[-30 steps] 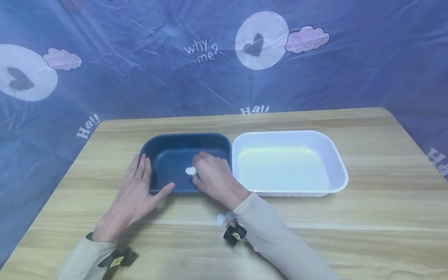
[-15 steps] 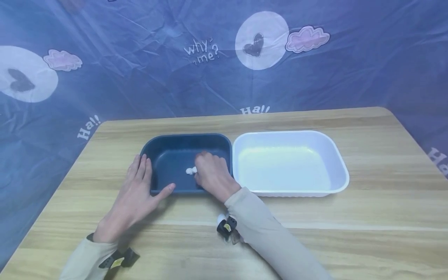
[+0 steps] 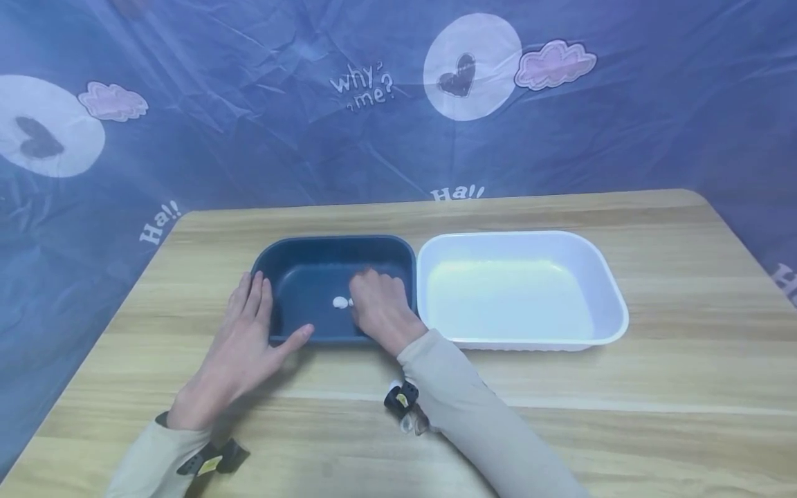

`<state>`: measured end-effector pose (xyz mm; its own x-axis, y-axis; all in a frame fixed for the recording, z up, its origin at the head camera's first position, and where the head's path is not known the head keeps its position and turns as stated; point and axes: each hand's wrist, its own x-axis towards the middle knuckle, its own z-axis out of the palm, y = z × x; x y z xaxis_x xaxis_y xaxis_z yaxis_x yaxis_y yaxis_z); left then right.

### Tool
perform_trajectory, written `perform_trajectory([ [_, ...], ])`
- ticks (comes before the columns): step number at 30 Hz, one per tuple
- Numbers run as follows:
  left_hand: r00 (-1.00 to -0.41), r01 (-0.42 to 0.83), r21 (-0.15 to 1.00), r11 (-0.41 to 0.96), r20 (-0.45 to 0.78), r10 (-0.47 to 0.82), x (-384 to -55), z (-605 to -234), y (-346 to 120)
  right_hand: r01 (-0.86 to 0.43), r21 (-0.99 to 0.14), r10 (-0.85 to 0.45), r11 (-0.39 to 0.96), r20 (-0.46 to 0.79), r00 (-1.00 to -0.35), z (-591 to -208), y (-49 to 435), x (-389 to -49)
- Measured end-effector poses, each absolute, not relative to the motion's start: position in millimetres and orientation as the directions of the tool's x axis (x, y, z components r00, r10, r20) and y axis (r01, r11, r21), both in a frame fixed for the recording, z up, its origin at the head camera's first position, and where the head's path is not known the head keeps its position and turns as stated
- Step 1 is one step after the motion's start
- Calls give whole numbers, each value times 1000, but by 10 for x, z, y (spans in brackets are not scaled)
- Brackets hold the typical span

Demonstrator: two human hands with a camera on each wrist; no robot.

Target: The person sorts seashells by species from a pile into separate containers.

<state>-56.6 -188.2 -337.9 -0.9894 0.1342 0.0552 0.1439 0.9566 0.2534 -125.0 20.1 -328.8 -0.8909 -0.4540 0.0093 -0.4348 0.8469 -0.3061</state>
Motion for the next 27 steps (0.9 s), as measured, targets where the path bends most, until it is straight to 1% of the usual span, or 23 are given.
perform_trajectory([
  [14, -985, 162, 240, 957, 90, 144, -595, -3344, -1908, -430, -272, -451, 861, -19, -892, -3259, 145, -1294],
  [21, -986, 159, 237, 958, 85, 143, -601, -3343, -1901, -434, -256, -458, 864, -38, -888, -3277, 139, -1297],
  [27, -986, 162, 239, 957, 72, 149, -603, -3377, -1887, -437, -267, -463, 859, -39, -885, -3319, 153, -1284],
])
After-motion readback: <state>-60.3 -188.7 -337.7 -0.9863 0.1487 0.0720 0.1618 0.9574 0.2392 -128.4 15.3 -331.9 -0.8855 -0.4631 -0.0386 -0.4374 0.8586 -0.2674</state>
